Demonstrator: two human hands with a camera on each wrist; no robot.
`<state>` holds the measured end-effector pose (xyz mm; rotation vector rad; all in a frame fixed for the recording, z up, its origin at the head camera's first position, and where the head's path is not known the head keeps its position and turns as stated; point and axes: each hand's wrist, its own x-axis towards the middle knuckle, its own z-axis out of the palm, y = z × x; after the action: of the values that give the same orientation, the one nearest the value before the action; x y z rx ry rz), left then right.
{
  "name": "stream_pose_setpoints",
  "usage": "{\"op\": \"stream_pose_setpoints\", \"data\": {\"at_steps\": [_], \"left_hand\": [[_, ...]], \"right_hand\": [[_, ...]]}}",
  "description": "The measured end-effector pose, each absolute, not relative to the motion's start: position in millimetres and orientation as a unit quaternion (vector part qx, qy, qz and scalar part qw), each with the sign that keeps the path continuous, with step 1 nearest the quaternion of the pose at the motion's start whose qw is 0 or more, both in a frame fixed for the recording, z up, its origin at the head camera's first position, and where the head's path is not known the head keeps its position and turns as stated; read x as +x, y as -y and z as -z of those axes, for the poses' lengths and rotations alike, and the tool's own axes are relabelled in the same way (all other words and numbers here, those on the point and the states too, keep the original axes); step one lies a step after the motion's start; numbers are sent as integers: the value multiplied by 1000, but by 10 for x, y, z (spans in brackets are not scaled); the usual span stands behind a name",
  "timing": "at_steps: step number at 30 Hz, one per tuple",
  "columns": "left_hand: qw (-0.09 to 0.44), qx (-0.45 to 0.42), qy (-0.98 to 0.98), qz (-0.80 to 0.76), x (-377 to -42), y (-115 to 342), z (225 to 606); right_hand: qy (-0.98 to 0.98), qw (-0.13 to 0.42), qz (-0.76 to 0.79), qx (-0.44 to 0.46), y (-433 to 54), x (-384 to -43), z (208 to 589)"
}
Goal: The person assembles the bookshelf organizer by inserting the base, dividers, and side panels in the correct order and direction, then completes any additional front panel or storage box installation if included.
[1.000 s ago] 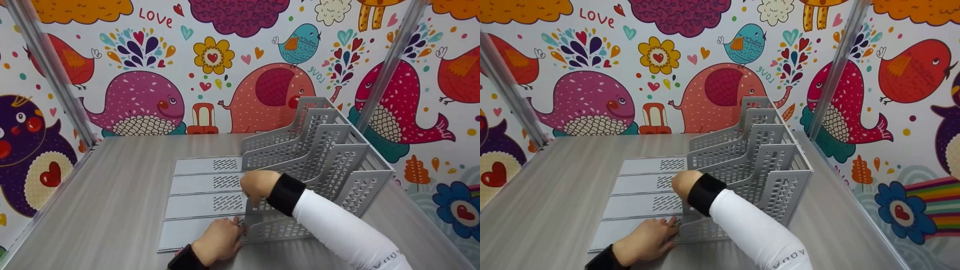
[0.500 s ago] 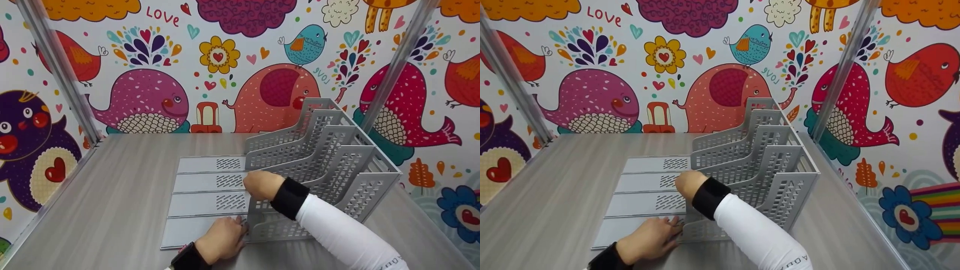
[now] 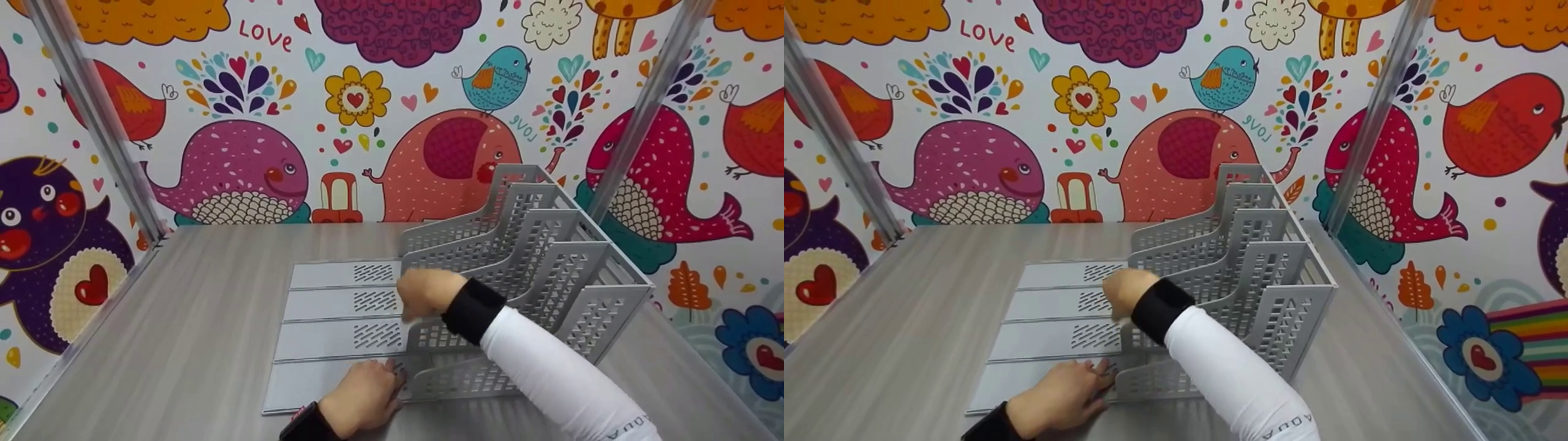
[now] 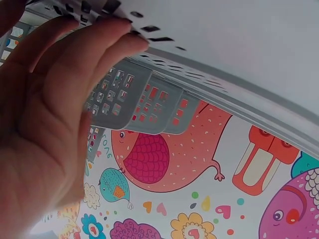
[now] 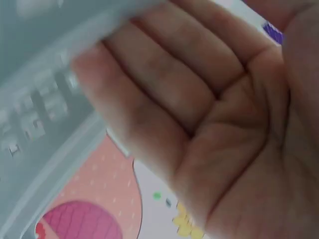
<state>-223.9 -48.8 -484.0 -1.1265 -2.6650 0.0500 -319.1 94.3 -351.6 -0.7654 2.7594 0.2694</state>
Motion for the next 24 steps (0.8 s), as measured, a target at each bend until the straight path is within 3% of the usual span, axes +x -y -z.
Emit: {"op": "stream_pose_setpoints", "data": {"at_steps": [6, 13, 24], "left_hand": [[94, -377, 921, -28, -2227, 482, 4820], [107, -390, 914, -37, -2231, 474, 4825], [110, -393, 913, -20, -2270, 515, 4838]], "right_hand": [[-961, 47, -43, -269, -1059, -3540, 3354], [-956, 96, -67, -268, -1189, -3688, 3507], [-948, 111, -55, -294, -1163, -3756, 3537]]}}
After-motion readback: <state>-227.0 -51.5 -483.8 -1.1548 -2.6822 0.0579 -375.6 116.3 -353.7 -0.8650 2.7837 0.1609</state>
